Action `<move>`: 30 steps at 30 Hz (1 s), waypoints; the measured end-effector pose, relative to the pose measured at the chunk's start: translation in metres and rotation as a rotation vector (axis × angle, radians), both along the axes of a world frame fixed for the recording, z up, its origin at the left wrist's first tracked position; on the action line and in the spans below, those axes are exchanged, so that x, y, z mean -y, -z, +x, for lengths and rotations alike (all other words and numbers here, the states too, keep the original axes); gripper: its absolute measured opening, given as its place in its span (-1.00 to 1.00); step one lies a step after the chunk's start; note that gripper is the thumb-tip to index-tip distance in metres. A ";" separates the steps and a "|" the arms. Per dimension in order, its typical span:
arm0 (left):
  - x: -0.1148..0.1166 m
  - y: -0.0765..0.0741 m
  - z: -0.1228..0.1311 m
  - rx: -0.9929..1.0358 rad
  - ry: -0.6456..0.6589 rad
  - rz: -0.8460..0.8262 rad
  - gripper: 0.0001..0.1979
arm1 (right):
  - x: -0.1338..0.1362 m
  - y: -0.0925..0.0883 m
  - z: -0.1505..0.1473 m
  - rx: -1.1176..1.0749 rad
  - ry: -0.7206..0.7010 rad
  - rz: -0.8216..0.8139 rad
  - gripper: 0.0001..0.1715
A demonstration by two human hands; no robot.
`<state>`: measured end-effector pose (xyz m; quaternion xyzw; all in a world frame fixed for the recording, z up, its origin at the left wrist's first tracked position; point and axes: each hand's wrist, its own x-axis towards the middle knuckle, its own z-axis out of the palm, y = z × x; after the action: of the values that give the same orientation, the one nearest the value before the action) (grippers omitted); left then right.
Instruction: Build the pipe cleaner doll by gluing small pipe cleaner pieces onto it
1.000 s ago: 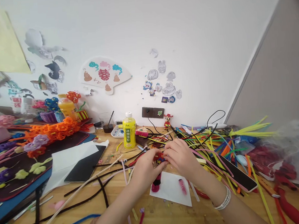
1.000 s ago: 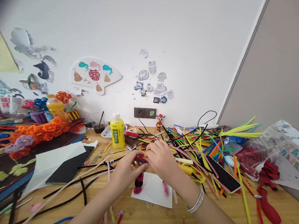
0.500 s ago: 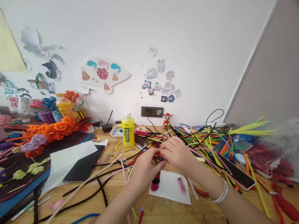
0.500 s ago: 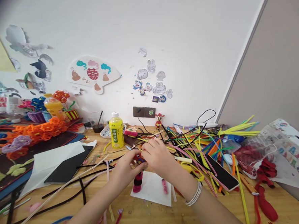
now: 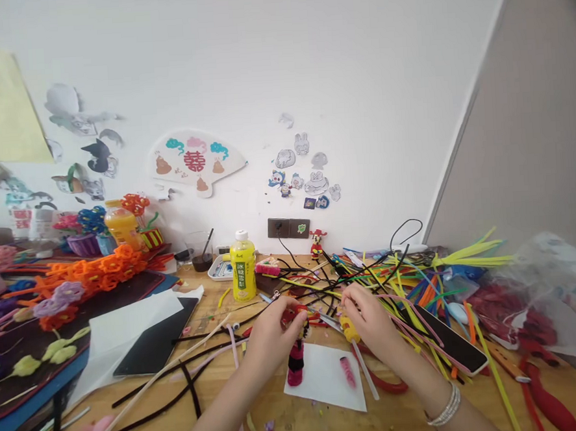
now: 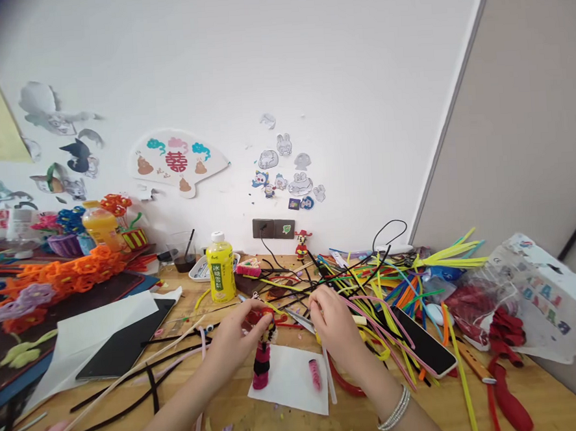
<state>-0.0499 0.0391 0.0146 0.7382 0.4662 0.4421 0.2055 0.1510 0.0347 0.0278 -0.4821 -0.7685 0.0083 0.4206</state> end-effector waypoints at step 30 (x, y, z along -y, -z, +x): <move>0.001 -0.015 -0.002 0.231 -0.033 -0.164 -0.95 | 0.026 0.030 -0.029 -0.078 -0.175 -0.206 -0.83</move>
<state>-0.0522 0.0380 0.0296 0.6555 0.4861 0.4878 0.3099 0.1222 0.0082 -0.0021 -0.4531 -0.7859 0.1427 0.3959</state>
